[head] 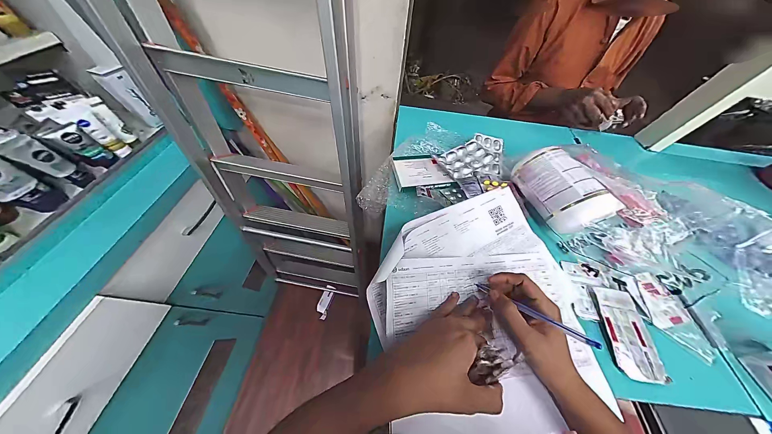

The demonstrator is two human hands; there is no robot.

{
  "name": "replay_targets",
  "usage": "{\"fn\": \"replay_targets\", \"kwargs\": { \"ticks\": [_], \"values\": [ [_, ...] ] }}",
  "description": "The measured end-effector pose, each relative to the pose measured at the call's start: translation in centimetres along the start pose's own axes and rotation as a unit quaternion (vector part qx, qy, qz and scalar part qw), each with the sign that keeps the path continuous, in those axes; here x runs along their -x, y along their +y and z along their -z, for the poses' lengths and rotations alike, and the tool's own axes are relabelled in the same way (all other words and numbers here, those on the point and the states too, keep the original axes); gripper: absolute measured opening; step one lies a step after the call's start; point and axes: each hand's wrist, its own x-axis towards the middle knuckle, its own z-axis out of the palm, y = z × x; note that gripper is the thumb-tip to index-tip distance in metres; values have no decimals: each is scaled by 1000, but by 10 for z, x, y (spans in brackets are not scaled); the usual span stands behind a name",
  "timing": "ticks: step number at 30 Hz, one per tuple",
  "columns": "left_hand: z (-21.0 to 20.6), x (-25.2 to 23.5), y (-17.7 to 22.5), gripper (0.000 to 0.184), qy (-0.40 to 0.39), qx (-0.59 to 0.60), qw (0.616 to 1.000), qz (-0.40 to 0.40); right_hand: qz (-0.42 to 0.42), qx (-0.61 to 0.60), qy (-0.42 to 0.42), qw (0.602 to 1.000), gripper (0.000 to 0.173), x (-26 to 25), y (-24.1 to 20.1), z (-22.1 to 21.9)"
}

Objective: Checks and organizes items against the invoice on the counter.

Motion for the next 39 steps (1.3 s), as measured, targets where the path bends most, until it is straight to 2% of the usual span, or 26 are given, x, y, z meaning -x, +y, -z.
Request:
{"fn": "replay_targets", "kwargs": {
  "ticks": [3, 13, 21, 29, 32, 34, 36, 38, 39],
  "values": [
    [0, 2, -4, 39, 2, 14, 1000, -8, 0, 29, -2, 1000, 23, -6, 0, 0],
    [-4, 1, -10, 38, 18, 15, 999, -23, 19, 21, 54, 998, 13, -5, 12, -5],
    [-3, 1, -8, 39, 11, 5, 1000, -12, 16, 17, 45, 999, 11, -6, 15, -7],
    [-7, 2, -11, 38, 43, 9, 999, -19, 27, 82, 33, 996, 12, -6, 15, -8],
    [-6, 3, -9, 38, 38, 6, 999, -13, 10, 75, 61, 995, 12, -7, 14, -8],
    [-5, 3, -6, 39, 23, 0, 1000, 4, 14, 53, 77, 996, 14, -8, 9, -6],
    [-5, 3, -4, 41, 19, -1, 1000, 17, 24, 31, 70, 997, 25, -4, -5, 1],
    [-11, 6, -4, 42, 75, 13, 997, 5, 52, 49, 69, 995, 39, 7, -26, 7],
    [-17, 8, -5, 42, 128, 25, 991, -14, 70, 63, 71, 993, 43, 16, -36, 9]
  ]
}}
